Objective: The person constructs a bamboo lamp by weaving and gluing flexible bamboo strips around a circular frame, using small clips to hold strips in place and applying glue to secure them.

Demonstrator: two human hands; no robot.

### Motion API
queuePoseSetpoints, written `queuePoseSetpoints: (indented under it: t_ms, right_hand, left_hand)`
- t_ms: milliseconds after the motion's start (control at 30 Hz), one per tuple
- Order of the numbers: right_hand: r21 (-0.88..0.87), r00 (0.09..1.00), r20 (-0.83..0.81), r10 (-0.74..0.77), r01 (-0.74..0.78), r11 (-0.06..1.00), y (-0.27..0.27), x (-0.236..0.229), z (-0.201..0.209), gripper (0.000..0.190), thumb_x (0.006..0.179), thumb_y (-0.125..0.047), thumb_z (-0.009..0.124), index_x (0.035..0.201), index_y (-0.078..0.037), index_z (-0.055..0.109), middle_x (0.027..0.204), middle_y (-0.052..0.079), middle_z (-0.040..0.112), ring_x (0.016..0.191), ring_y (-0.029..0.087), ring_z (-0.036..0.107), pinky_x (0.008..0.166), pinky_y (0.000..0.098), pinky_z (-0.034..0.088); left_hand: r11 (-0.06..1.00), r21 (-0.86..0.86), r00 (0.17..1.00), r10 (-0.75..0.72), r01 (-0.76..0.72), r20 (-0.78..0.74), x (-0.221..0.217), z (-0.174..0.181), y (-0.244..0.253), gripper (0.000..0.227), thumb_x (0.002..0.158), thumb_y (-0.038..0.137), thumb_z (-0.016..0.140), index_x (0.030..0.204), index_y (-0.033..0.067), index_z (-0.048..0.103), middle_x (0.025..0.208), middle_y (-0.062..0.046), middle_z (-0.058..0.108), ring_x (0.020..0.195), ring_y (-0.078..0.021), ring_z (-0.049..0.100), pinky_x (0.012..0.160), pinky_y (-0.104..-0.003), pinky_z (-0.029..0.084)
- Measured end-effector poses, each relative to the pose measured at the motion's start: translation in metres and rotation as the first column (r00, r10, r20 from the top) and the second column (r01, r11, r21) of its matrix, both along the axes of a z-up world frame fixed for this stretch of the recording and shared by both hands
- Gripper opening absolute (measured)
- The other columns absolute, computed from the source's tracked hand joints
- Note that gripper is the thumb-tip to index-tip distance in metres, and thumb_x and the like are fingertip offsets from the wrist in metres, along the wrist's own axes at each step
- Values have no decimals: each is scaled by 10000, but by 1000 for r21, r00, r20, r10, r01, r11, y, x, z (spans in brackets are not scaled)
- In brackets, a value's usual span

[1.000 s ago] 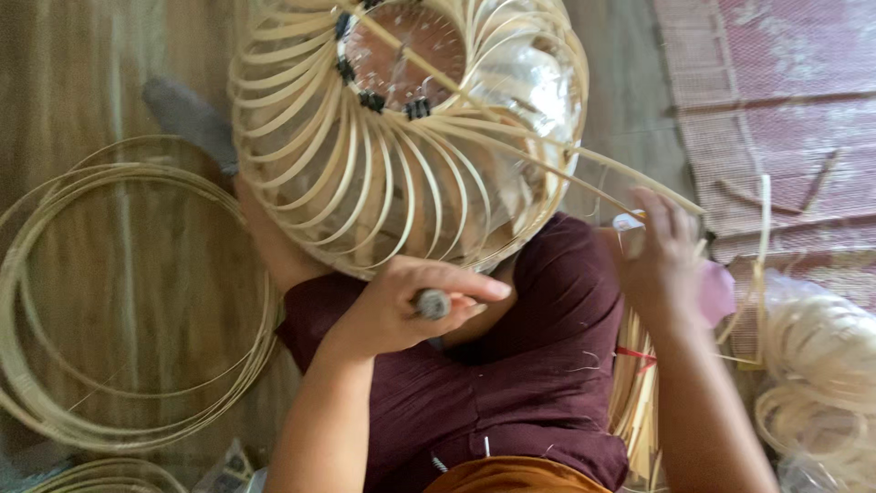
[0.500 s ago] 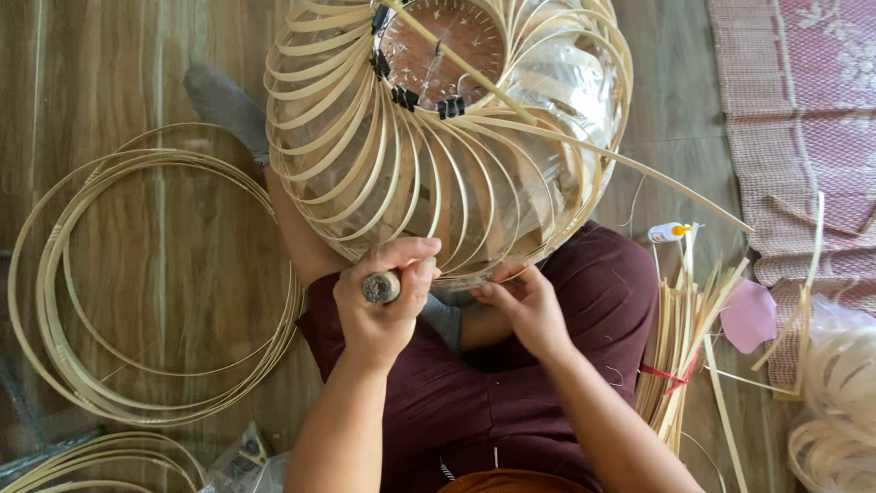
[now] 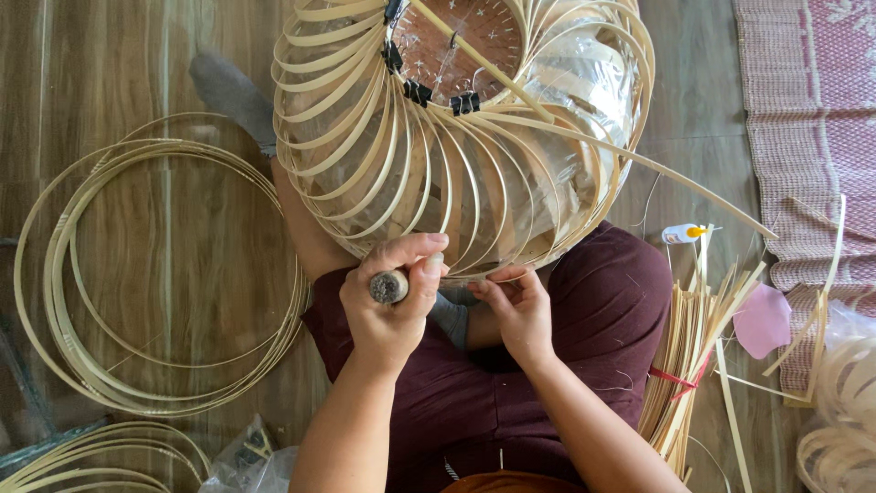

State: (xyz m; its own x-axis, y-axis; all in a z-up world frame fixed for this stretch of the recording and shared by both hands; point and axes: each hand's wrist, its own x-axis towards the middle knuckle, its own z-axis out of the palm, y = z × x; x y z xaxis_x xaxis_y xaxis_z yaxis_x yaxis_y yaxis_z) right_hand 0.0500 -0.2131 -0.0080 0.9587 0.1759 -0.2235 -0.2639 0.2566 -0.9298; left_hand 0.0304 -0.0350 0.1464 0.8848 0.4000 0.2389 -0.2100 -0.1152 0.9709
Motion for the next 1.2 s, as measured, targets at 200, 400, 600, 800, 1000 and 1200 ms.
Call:
queuePoseSetpoints:
  t_ms: [200, 400, 600, 800, 1000, 1200]
  right_hand:
    - [-246, 997, 78, -1, 20, 969, 1, 0, -4, 145, 946, 54, 692, 1014, -1, 576, 970, 115, 762, 932, 187, 754, 853, 303, 607]
    - [-80, 988, 121, 96, -87, 993, -14, 4, -2, 95, 999, -31, 619, 1089, -45, 643, 1019, 42, 737, 906, 137, 716, 835, 293, 611]
    - [-568, 932, 333, 147, 74, 820, -12, 14, -1, 122, 821, -38, 834, 871, -58, 724, 863, 24, 758, 750, 92, 708, 688, 264, 575]
    - [-323, 937, 296, 187, -87, 943, -19, 22, -3, 100, 861, 14, 768, 929, -53, 736, 895, 33, 774, 813, 64, 727, 741, 233, 602]
    - [-549, 978, 171, 119, -6, 836, -11, 24, 7, 123, 833, -52, 831, 905, -35, 733, 774, 35, 750, 695, 70, 674, 643, 257, 562]
    - [-546, 987, 160, 10, 80, 834, -13, 13, 16, 261, 794, -109, 826, 967, -15, 654, 805, 66, 740, 704, 108, 671, 648, 292, 566]
  left_hand:
    - [968, -159, 980, -183, 194, 82, 9, -12, -3, 187, 973, 72, 687, 1141, 42, 765, 829, -19, 720, 669, -46, 642, 573, -181, 510]
    - [895, 313, 866, -409, 318, 288, 9, 1, -35, 167, 1085, 185, 618, 1238, 129, 656, 1038, -49, 756, 830, -94, 708, 720, -252, 606]
    - [990, 43, 978, -138, 133, 155, 3, 5, -23, 163, 1042, 70, 644, 1195, 75, 699, 951, -39, 739, 706, -82, 642, 614, -226, 536]
    - [903, 111, 885, -430, 416, 177, 2, 7, -11, 147, 1001, 87, 704, 1147, 95, 724, 899, -24, 737, 672, -41, 655, 602, -194, 548]
    - [944, 62, 944, -328, 325, 47, 9, 14, -21, 177, 977, 88, 738, 1153, 103, 746, 871, -24, 743, 693, -67, 646, 602, -208, 521]
    - [923, 275, 938, -316, 270, 139, 15, 14, -40, 207, 1005, 99, 718, 1209, 125, 692, 1001, -25, 764, 810, -70, 715, 715, -224, 601]
